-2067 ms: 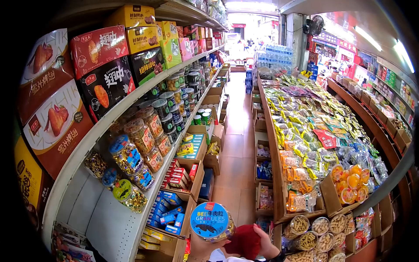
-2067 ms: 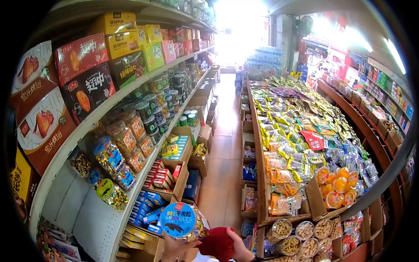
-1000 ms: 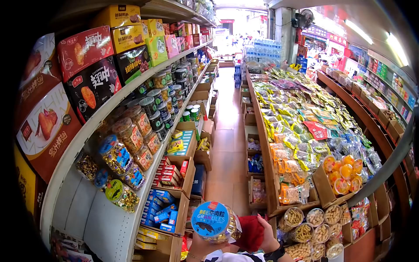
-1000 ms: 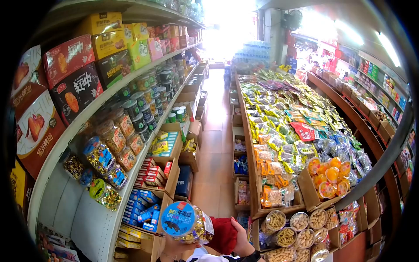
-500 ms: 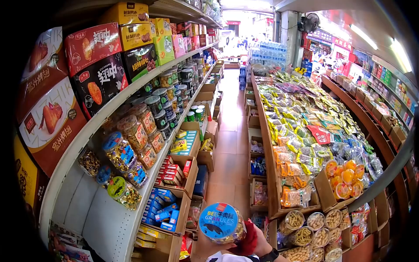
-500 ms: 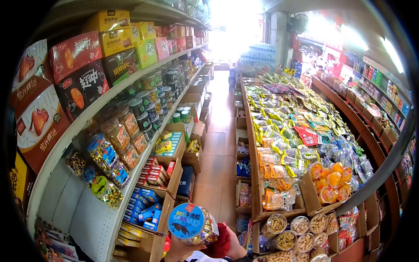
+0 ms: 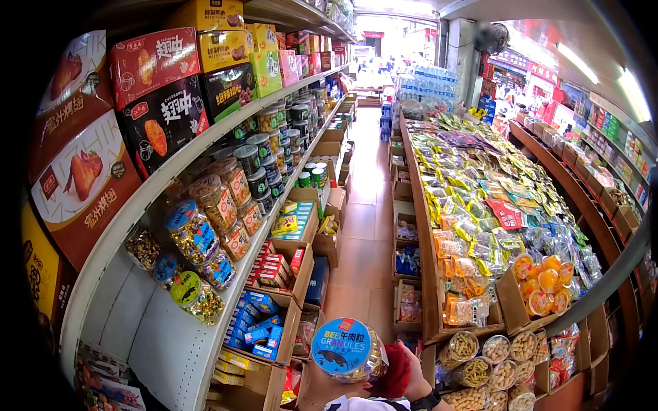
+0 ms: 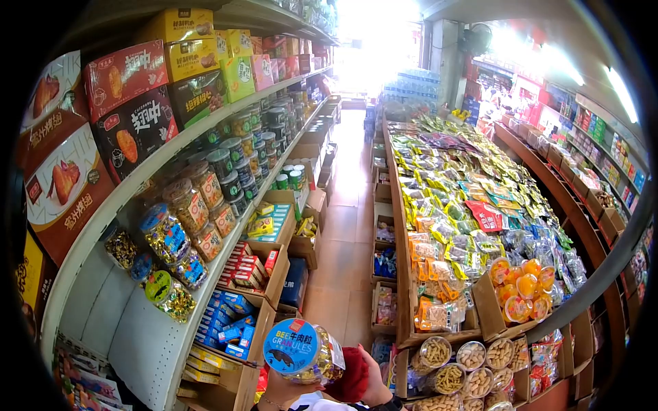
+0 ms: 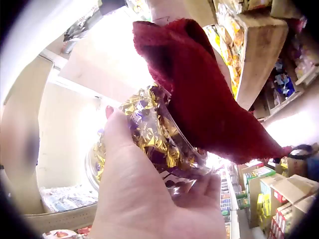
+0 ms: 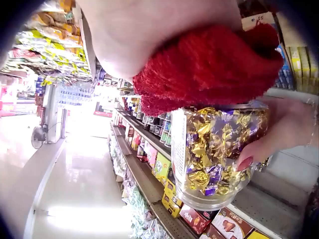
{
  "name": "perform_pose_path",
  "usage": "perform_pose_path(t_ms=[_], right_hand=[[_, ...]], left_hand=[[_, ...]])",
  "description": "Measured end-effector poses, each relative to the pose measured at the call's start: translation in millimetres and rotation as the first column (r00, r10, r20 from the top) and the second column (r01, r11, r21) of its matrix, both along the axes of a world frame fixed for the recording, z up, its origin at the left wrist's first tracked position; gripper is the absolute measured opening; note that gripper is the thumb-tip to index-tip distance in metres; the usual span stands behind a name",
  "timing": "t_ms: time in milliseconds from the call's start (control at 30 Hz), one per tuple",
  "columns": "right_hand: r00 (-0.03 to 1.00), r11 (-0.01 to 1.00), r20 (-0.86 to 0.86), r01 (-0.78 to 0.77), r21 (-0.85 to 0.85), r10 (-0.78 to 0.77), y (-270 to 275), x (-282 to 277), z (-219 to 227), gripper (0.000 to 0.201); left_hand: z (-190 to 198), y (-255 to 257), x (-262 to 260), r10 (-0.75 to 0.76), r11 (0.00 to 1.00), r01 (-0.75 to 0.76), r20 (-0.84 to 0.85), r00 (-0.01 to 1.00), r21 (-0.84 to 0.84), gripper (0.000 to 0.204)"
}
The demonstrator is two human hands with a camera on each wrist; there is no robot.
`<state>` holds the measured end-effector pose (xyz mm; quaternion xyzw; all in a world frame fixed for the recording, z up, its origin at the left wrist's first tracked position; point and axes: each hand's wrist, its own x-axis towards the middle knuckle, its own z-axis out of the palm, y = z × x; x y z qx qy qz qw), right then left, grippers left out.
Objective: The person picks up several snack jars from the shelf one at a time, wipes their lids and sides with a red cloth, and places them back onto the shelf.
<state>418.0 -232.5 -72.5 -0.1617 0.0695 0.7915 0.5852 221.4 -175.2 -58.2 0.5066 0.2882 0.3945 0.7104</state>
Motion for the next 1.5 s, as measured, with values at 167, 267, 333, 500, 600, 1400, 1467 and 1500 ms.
perform_pose_path(t_ms=[167,267,333,500,600,1400,1467,1500], right_hand=[[0.990,0.992,-0.094,-0.101,0.082,0.108,0.1,-1.0,-15.4,0.058],[0.971,0.990,0.216,-0.081,-0.115,0.104,0.5,-10.4,10.7,0.055],[0.975,0.991,0.197,-0.078,-0.112,0.099,-0.7,-8.6,3.4,0.052],[0.990,0.993,-0.112,-0.076,0.090,0.086,-1.0,0.1,-17.4,0.051],[0.997,0.998,0.078,-0.024,-0.055,0.029,-3.0,0.2,-1.8,0.052],[0.987,0.987,-0.010,-0.160,0.015,0.161,9.2,3.1,-2.1,0.057],[0.992,0.992,0.014,-0.129,-0.016,0.129,7.0,8.0,-4.4,0.056],[0.993,0.993,0.029,-0.112,-0.031,0.112,6.3,9.8,-5.8,0.055]], left_hand=[[-26.7,7.2,-7.8,-0.021,0.999,0.021,0.001,1.000,-0.027,0.091],[-30.3,11.6,-7.9,0.036,0.999,-0.036,0.003,0.999,0.004,0.092],[-17.6,13.7,-11.1,0.021,1.000,-0.021,-0.025,0.999,-0.012,0.092],[-6.2,16.9,-12.8,0.071,0.985,-0.051,-0.114,0.991,0.164,0.100],[-17.0,18.2,-17.2,0.098,0.972,-0.062,-0.150,0.984,0.228,0.109],[-13.8,24.7,-14.6,0.070,0.950,0.008,-0.238,0.969,0.312,0.111],[-7.1,23.4,-14.0,0.075,0.950,0.003,-0.235,0.969,0.314,0.111],[-4.2,23.1,-13.2,0.077,0.949,0.000,-0.231,0.970,0.315,0.111]])
